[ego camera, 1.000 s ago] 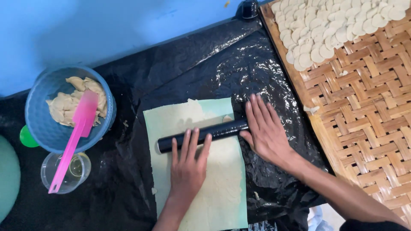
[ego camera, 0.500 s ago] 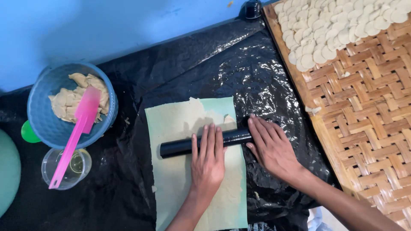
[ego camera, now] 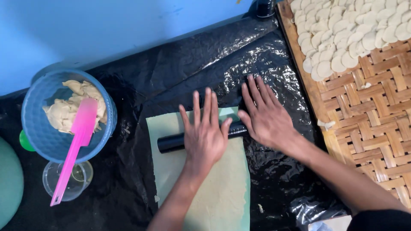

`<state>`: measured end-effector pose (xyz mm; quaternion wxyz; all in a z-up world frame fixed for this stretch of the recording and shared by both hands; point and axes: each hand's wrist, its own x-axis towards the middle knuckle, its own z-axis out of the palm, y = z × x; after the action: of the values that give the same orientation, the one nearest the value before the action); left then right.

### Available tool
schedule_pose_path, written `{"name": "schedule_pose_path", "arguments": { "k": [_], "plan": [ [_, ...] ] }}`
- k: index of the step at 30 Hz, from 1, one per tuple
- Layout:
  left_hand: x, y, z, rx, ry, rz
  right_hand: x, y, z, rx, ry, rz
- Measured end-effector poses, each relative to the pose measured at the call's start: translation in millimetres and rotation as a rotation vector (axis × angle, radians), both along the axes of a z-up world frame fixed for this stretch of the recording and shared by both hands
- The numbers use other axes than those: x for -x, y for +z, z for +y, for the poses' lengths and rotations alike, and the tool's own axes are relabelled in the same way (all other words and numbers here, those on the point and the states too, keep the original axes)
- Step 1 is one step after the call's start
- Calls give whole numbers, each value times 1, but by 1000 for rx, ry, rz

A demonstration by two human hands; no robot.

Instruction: Rolling out dough on a flat surface and cutting small circular pieces using a round cutter tool.

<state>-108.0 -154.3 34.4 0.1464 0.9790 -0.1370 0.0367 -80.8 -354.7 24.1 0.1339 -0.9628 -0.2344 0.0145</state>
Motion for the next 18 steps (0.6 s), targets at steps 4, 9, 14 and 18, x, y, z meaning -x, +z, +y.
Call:
{"name": "schedule_pose_path", "arguments": {
  "k": [4,9,14,18],
  "plan": [
    [-32,-5,4,-34,18,44,-31,-3,4,-32,-17,57],
    [-63,-8,10,26,60,10,-57,0,10,-133,-91,-126],
    [-70,-6,18,19,79,-291,-81,-11,14,-153,-158,-280],
    [-52,-3,25,45,-45,-482,-100,-20,13,-187,-231,-369]
  ]
}}
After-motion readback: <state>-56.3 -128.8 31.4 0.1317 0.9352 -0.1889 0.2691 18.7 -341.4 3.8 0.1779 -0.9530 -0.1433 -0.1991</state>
